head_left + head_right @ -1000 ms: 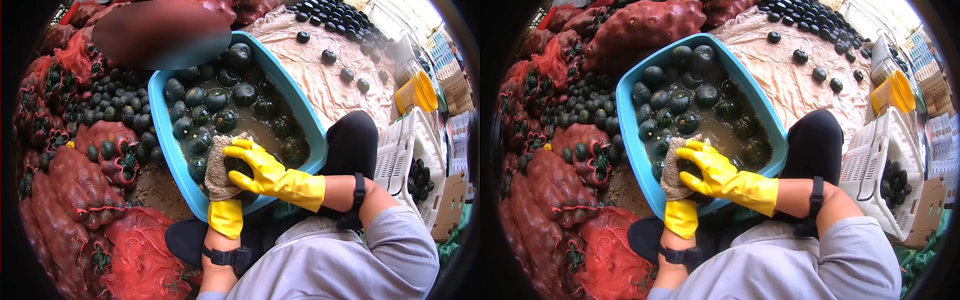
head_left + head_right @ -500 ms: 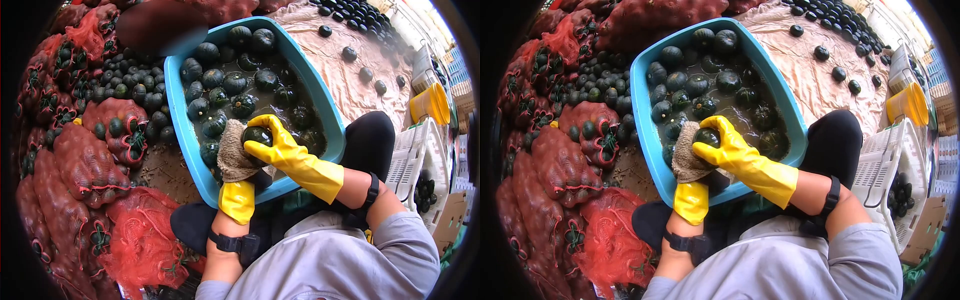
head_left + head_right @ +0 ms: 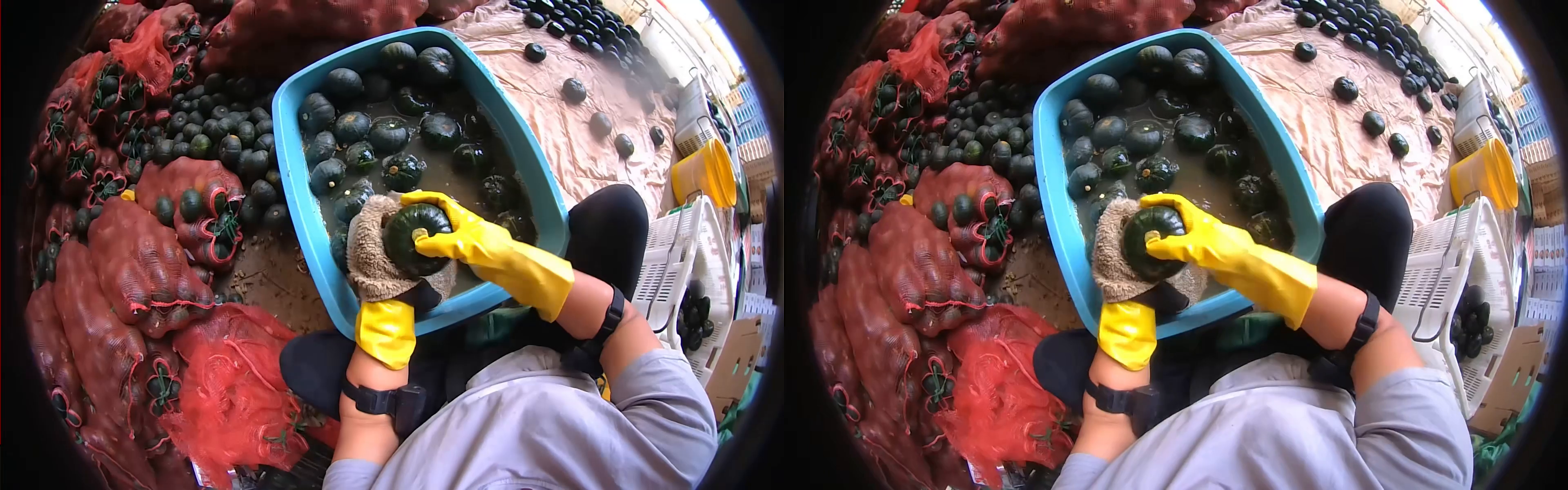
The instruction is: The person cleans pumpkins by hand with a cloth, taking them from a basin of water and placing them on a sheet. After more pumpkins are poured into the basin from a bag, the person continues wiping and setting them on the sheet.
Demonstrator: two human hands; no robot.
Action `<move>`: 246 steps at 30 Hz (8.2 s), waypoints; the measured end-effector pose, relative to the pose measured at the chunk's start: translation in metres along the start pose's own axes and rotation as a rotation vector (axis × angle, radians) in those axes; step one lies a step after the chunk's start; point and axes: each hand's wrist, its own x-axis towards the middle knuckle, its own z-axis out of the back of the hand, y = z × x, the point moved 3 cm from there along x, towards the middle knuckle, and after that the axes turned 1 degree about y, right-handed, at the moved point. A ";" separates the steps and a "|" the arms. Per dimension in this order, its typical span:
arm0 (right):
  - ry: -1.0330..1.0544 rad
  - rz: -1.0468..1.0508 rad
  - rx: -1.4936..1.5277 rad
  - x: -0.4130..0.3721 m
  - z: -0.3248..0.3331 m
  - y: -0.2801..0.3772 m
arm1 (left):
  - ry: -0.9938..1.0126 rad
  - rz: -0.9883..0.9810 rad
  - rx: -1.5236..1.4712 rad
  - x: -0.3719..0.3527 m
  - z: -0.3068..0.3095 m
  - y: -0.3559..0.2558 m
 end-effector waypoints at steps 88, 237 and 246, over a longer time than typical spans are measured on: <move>-0.224 -0.009 -1.142 -0.014 0.147 0.097 | -0.108 0.822 -1.227 0.011 -0.043 0.050; -0.286 0.536 -0.509 0.005 0.013 -0.045 | 0.384 0.450 -0.943 -0.021 -0.071 0.031; -0.258 0.751 -0.763 -0.012 -0.006 -0.011 | 0.405 -0.037 -0.051 0.026 -0.004 -0.016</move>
